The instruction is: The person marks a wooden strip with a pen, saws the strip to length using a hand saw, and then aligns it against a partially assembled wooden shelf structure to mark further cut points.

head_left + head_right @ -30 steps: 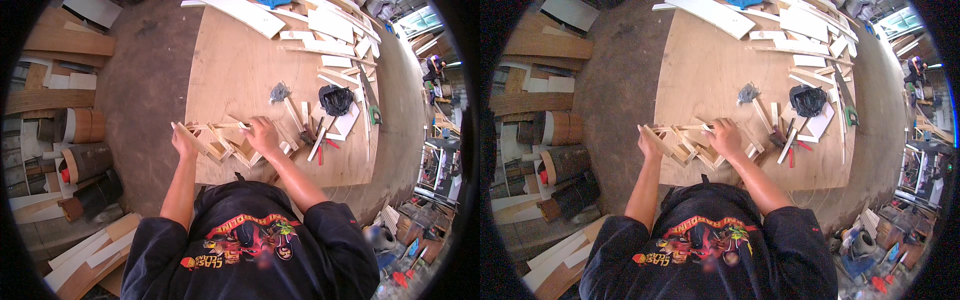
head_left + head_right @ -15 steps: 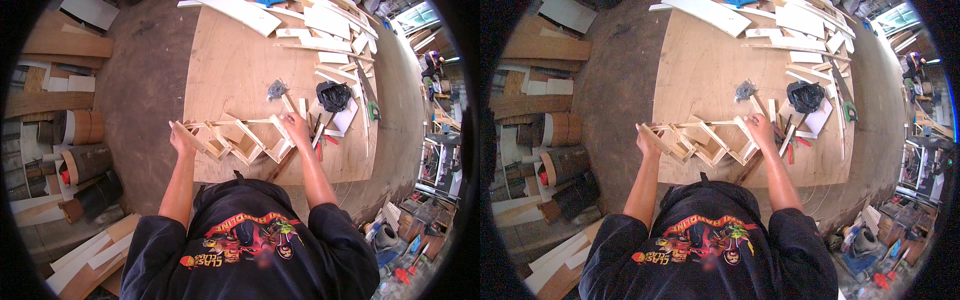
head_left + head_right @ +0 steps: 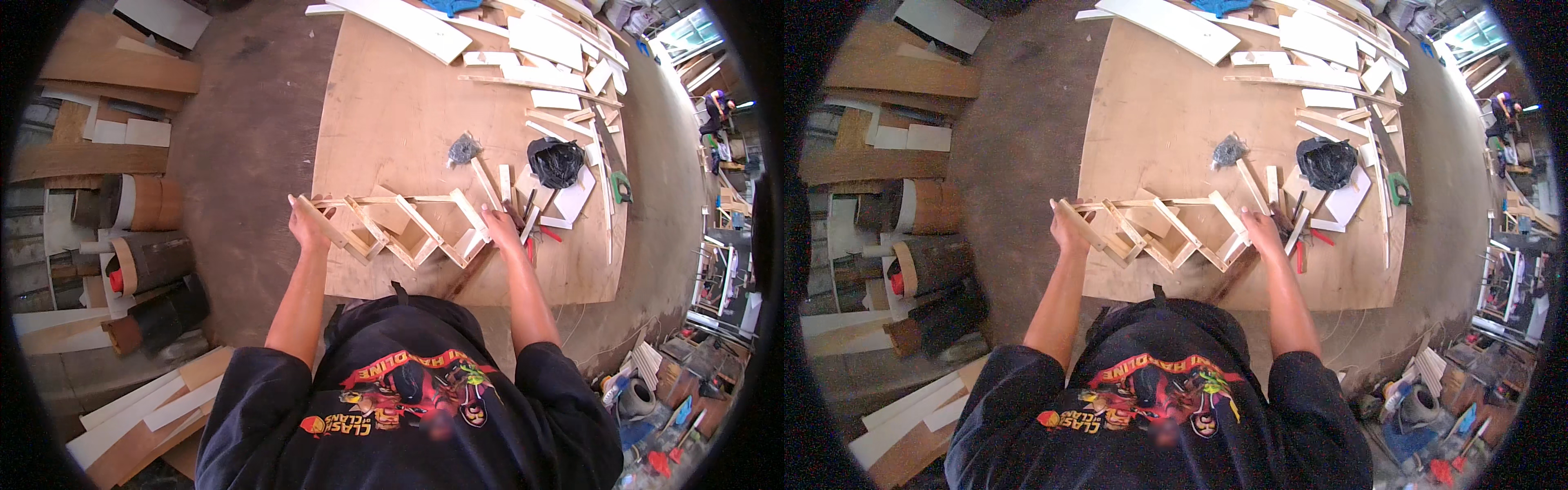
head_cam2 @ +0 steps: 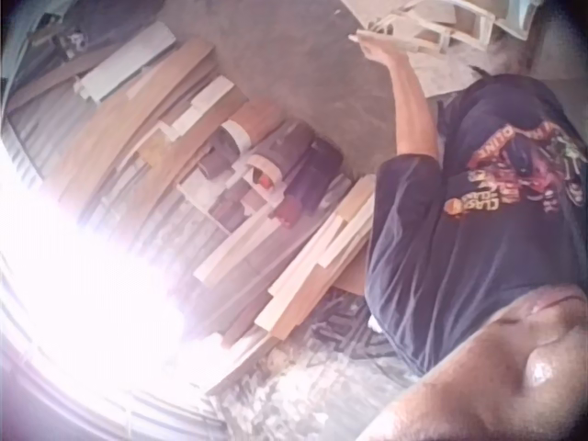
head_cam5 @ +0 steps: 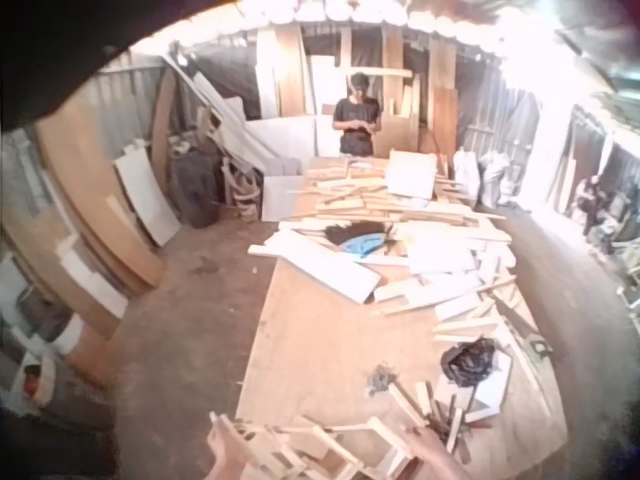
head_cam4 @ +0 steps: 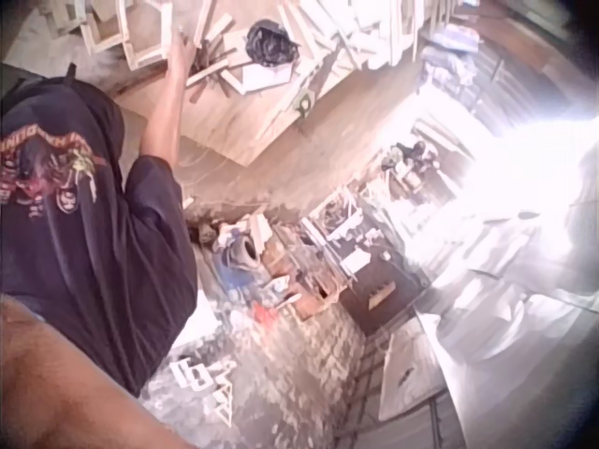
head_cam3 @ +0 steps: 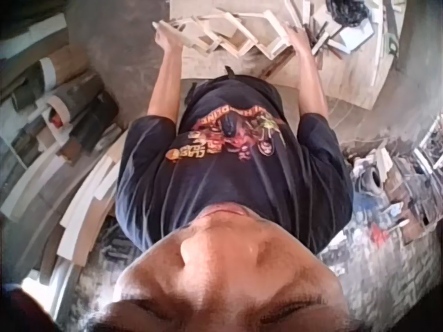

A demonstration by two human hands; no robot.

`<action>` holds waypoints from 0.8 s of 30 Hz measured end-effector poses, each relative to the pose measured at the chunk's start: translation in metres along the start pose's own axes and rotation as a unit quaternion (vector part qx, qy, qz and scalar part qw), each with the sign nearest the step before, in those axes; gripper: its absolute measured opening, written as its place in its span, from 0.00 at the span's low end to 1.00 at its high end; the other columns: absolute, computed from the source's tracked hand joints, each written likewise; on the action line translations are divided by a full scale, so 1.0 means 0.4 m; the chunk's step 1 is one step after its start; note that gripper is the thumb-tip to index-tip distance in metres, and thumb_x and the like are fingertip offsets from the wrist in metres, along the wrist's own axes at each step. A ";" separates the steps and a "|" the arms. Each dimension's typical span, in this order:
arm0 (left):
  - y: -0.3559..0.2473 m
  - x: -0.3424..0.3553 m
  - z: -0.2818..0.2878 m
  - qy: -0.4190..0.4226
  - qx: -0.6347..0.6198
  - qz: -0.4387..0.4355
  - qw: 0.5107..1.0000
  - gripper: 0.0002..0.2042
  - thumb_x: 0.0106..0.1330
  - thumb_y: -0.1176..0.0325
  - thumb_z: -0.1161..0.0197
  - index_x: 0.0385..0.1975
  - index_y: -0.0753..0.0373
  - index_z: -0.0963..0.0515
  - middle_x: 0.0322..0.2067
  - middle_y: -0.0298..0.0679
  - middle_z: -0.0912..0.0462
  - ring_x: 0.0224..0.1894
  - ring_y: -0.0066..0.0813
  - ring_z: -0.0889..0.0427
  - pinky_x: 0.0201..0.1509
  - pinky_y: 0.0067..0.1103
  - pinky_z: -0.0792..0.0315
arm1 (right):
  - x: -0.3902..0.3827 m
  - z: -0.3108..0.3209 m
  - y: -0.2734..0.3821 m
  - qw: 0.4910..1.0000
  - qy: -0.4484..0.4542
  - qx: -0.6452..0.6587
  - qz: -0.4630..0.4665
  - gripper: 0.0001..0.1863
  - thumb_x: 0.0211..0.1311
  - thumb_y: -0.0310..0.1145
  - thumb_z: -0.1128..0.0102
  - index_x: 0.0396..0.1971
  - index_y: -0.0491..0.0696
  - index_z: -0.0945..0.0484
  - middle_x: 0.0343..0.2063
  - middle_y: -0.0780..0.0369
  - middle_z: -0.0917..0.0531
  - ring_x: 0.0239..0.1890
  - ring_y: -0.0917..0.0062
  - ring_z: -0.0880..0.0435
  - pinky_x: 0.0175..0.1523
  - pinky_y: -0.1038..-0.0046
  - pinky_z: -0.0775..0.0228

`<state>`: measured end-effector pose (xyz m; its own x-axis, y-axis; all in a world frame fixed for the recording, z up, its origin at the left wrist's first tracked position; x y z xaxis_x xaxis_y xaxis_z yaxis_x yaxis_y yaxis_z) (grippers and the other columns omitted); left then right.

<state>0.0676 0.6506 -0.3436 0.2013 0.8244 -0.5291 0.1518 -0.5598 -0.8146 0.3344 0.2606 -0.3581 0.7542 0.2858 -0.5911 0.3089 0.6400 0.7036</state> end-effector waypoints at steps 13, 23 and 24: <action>0.000 0.003 0.004 -0.008 -0.010 0.000 1.000 0.23 0.81 0.52 0.55 0.54 0.70 0.34 0.46 0.54 0.18 0.43 0.52 0.12 0.40 0.40 0.13 | -0.066 -0.009 -0.053 0.985 0.070 0.075 -0.141 0.45 0.69 0.67 0.51 0.71 0.44 0.38 0.69 0.48 0.34 0.66 0.45 0.30 0.51 0.38 0.22; -0.002 0.004 0.000 0.001 -0.005 -0.011 1.000 0.25 0.80 0.49 0.54 0.55 0.70 0.34 0.45 0.54 0.18 0.42 0.50 0.12 0.40 0.38 0.13 | -0.095 -0.027 -0.065 0.974 0.094 0.128 -0.163 0.38 0.70 0.60 0.51 0.67 0.45 0.32 0.54 0.49 0.21 0.39 0.52 0.14 0.34 0.58 0.16; -0.004 0.001 0.000 0.001 -0.002 -0.010 1.000 0.25 0.80 0.50 0.54 0.56 0.70 0.34 0.45 0.53 0.18 0.43 0.50 0.12 0.40 0.38 0.13 | -0.095 -0.032 -0.068 0.971 0.110 0.141 -0.157 0.35 0.70 0.58 0.51 0.65 0.46 0.30 0.50 0.51 0.18 0.35 0.55 0.13 0.32 0.60 0.16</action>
<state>0.0676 0.6520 -0.3424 0.1996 0.8349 -0.5129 0.1598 -0.5442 -0.8236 0.2901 0.2414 -0.3597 0.4654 0.2728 -0.8420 0.6731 0.5086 0.5368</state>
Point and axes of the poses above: each hand's wrist, its own x-axis towards the middle knuckle, its own z-axis out of the back of the hand, y = z × x, the point moved 7 cm from there along x, towards the middle knuckle
